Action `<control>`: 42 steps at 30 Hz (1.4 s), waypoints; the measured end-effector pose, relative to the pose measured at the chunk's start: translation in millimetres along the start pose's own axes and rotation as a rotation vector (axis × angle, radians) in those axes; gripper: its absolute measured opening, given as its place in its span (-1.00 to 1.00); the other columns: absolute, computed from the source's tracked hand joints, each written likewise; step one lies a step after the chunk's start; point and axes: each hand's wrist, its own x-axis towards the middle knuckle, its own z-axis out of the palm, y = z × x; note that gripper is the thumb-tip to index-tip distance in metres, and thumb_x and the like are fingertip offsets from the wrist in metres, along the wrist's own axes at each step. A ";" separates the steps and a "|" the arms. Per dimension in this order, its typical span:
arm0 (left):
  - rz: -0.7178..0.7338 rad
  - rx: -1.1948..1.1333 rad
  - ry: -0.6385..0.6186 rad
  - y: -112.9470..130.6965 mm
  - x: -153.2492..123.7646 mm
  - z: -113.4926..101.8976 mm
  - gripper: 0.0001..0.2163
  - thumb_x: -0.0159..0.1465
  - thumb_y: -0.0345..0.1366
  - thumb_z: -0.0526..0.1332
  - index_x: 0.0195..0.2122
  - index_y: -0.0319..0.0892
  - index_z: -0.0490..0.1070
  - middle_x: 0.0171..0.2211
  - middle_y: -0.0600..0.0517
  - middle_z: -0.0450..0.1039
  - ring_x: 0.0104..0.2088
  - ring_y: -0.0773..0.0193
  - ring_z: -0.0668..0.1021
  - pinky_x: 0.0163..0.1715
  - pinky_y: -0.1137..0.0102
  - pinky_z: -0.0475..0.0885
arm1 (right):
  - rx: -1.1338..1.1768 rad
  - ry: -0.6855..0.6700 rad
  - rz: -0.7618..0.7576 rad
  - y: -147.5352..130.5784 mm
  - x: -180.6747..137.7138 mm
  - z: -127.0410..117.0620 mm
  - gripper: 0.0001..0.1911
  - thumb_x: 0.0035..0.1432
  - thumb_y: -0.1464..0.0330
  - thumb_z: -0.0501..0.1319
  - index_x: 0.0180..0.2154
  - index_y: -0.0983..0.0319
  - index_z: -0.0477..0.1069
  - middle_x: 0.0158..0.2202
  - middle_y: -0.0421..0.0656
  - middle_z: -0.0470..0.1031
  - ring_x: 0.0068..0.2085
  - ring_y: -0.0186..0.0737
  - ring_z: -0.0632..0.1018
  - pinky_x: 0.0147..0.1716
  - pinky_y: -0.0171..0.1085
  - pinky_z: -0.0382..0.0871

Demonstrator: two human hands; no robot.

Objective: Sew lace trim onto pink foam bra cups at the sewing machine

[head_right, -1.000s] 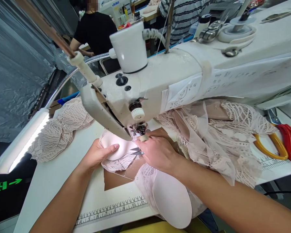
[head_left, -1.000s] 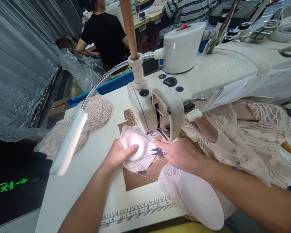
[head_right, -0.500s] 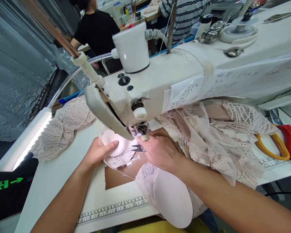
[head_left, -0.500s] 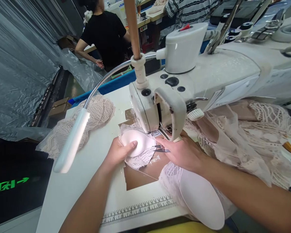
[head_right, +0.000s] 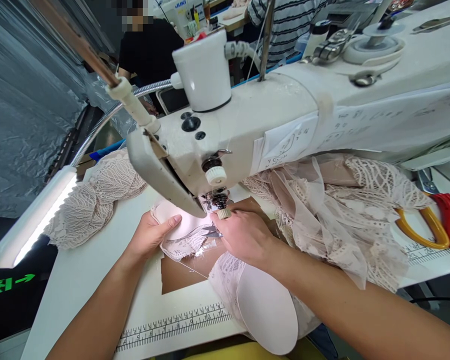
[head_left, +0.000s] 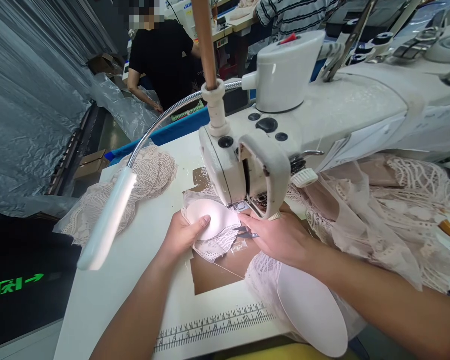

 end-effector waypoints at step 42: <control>0.176 -0.221 0.443 -14.0 -121.4 -8.3 -0.51 0.06 -0.13 0.36 -0.01 -0.26 0.41 -0.07 -0.12 0.51 -0.03 0.07 0.51 0.02 0.26 0.39 | 0.367 0.123 -0.065 4.5 -7.9 -9.0 -0.58 0.13 0.47 0.05 -0.02 0.11 0.46 -0.10 -0.20 0.55 -0.13 -0.22 0.54 -0.17 -0.28 0.40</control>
